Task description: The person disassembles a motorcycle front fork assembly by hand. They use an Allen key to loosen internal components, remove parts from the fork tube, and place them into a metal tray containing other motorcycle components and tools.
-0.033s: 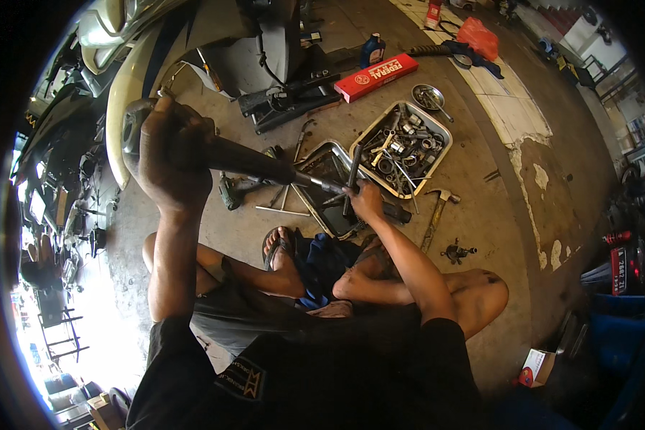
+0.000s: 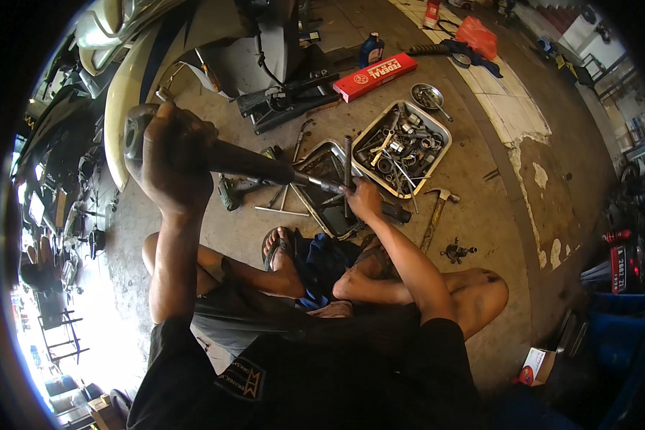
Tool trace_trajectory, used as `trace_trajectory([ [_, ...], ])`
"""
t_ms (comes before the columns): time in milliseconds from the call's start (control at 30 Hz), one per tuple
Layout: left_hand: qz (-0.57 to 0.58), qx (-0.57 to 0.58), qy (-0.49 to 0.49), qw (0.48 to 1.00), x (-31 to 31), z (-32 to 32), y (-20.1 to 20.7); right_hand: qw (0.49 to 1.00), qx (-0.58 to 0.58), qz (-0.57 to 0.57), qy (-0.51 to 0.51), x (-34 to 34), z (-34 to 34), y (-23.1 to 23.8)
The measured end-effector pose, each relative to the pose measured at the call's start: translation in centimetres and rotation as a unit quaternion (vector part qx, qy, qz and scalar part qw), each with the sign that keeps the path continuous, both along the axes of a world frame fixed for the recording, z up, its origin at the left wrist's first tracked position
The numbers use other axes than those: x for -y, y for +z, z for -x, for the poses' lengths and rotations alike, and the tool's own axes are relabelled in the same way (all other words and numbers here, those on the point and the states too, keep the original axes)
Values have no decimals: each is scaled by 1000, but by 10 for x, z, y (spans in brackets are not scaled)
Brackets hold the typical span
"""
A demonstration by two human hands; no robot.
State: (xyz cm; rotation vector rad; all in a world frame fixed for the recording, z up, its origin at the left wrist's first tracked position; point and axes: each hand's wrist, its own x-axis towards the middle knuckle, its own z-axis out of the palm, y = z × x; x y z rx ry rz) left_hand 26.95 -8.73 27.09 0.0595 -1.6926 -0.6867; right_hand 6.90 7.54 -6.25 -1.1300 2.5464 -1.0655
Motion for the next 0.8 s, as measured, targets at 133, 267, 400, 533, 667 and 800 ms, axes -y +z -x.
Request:
trace_trajectory([
  [133, 172, 45, 108, 978, 9, -5, -11, 997, -64, -27, 26, 11, -8, 32],
  [267, 98, 70, 66, 991, -1, -6, -12, 987, -69, -126, 67, 5, -11, 19],
  [400, 32, 55, 26, 998, 3, -5, -32, 974, -62, -198, 88, 5, -27, 2],
  [533, 124, 93, 78, 985, 7, -6, -40, 945, -57, -295, 126, 9, -34, -16],
  [667, 56, 82, 29, 995, 3, -2, -44, 946, -64, -285, 141, 7, -38, -30],
  [800, 9, 75, 19, 997, 2, 2, -44, 954, -40, -258, 148, 14, -44, -39],
])
